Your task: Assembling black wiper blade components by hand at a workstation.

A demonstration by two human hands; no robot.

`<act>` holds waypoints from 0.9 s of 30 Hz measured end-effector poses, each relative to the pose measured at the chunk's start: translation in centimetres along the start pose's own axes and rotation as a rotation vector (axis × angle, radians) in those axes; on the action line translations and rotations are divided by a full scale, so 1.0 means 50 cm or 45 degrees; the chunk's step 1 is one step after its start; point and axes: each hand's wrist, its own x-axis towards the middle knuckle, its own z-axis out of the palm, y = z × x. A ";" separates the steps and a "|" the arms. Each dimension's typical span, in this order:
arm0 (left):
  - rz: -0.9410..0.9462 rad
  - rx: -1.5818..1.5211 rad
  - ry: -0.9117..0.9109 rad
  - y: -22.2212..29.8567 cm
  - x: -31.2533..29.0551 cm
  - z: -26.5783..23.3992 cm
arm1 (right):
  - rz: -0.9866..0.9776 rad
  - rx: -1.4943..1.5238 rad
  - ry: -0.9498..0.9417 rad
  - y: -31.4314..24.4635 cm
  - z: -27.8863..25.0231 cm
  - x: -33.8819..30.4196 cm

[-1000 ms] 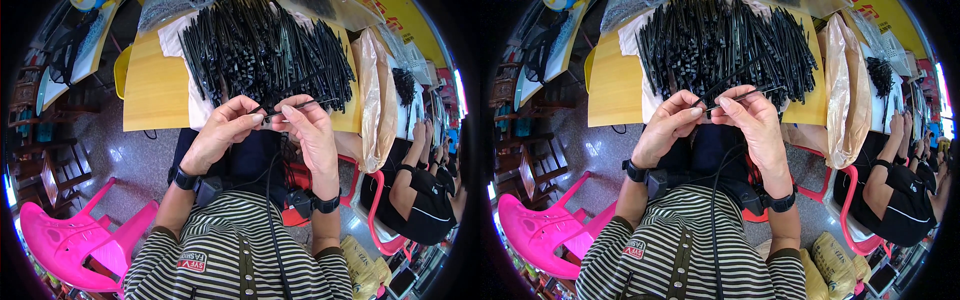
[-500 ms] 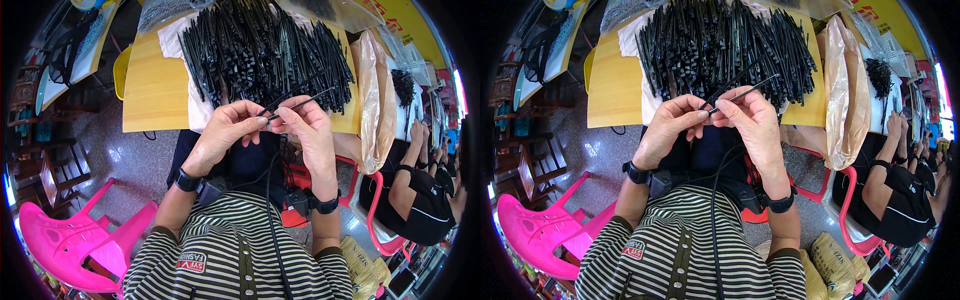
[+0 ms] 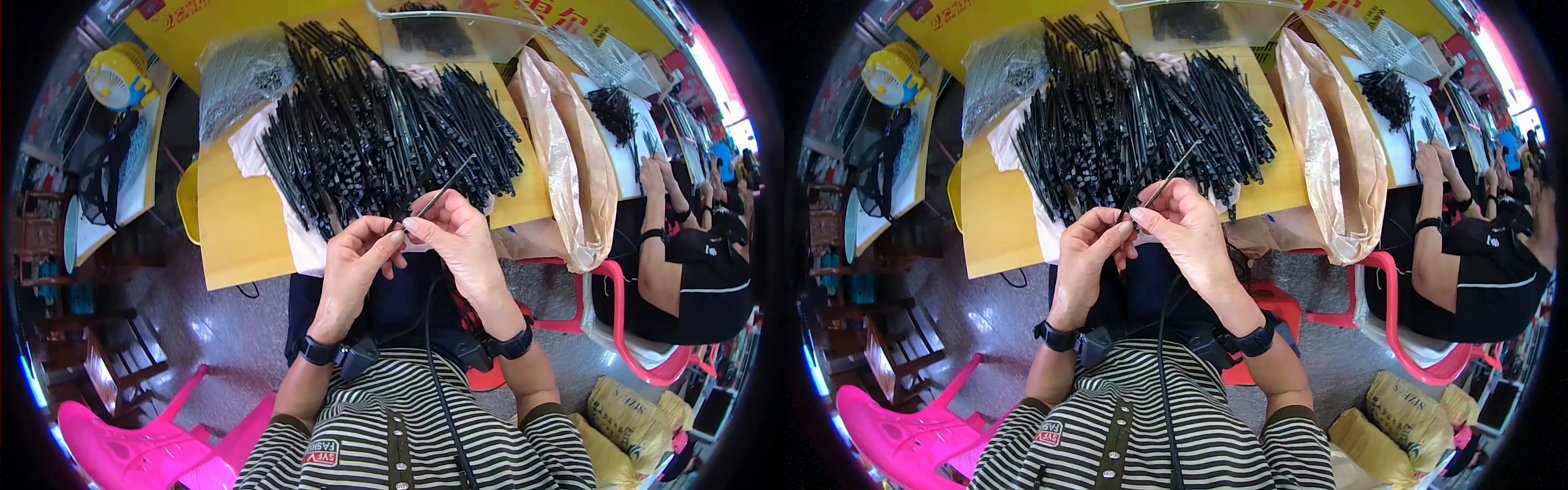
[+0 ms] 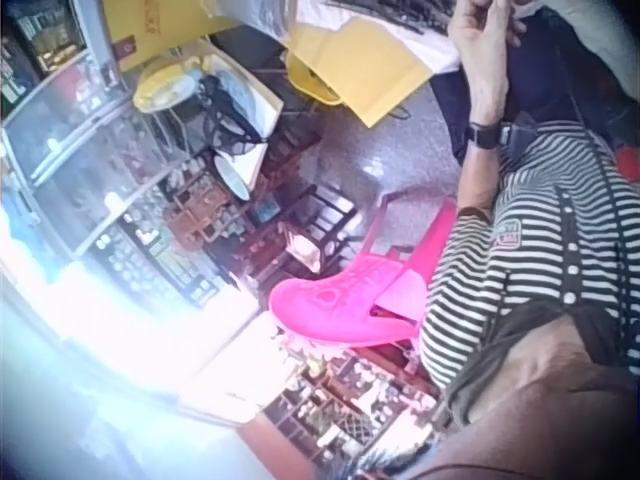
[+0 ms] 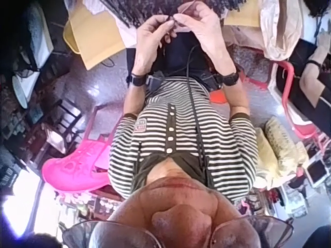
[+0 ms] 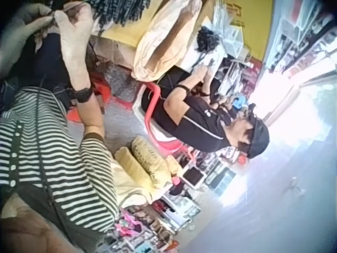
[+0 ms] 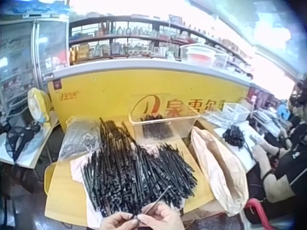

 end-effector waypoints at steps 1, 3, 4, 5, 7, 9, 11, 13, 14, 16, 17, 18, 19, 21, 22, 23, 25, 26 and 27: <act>-0.004 -0.023 0.028 -0.001 -0.002 0.003 | -0.043 -0.048 0.002 0.002 0.000 -0.001; -0.002 -0.049 0.071 -0.005 -0.002 0.010 | -0.035 -0.013 0.016 0.000 -0.001 -0.003; 0.006 -0.039 0.060 -0.008 -0.002 0.012 | -0.007 0.016 0.021 0.000 -0.001 -0.004; -0.005 -0.067 0.068 -0.011 -0.002 0.014 | -0.023 -0.021 0.030 0.001 -0.001 -0.006; -0.026 -0.102 0.032 -0.010 -0.002 0.013 | -0.055 0.016 0.026 0.003 -0.001 -0.006; -0.006 -0.069 -0.023 -0.007 0.001 0.014 | -0.078 0.049 0.014 -0.001 -0.002 -0.006; 0.018 -0.041 -0.069 0.000 0.002 0.019 | -0.085 -0.093 0.039 -0.015 -0.005 -0.007; -0.003 0.008 -0.167 0.012 0.003 0.035 | -0.097 -0.143 0.051 -0.034 -0.004 -0.007; 0.009 0.008 -0.154 0.015 0.004 0.039 | -0.101 -0.190 0.062 -0.040 -0.001 -0.006; 0.037 0.004 -0.150 0.023 0.011 0.047 | -0.283 -0.217 0.199 -0.051 0.014 -0.007; 0.054 -0.051 -0.110 0.028 0.015 0.051 | -0.357 -0.373 0.237 -0.059 0.015 -0.009; 0.075 -0.053 -0.085 0.033 0.020 0.049 | -0.431 -0.527 0.272 -0.068 0.015 -0.011; 0.095 -0.050 -0.065 0.039 0.026 0.044 | -0.363 -0.738 0.252 -0.092 0.020 -0.020; 0.169 0.008 -0.033 0.053 0.038 0.045 | -0.304 -0.906 0.139 -0.094 0.022 -0.027; 0.184 0.006 -0.016 0.057 0.045 0.044 | -0.316 -1.017 0.085 -0.093 0.024 -0.026; 0.171 -0.020 -0.062 0.061 0.052 0.045 | -0.393 -1.040 0.063 -0.086 0.025 -0.023; 0.136 -0.045 -0.093 0.069 0.064 0.048 | -0.431 -1.114 0.069 -0.089 0.031 -0.011; 0.142 -0.049 -0.088 0.070 0.070 0.051 | -0.458 -1.184 0.083 -0.091 0.032 -0.005; 0.174 -0.053 -0.067 0.071 0.076 0.055 | -0.448 -1.216 0.076 -0.087 0.027 0.006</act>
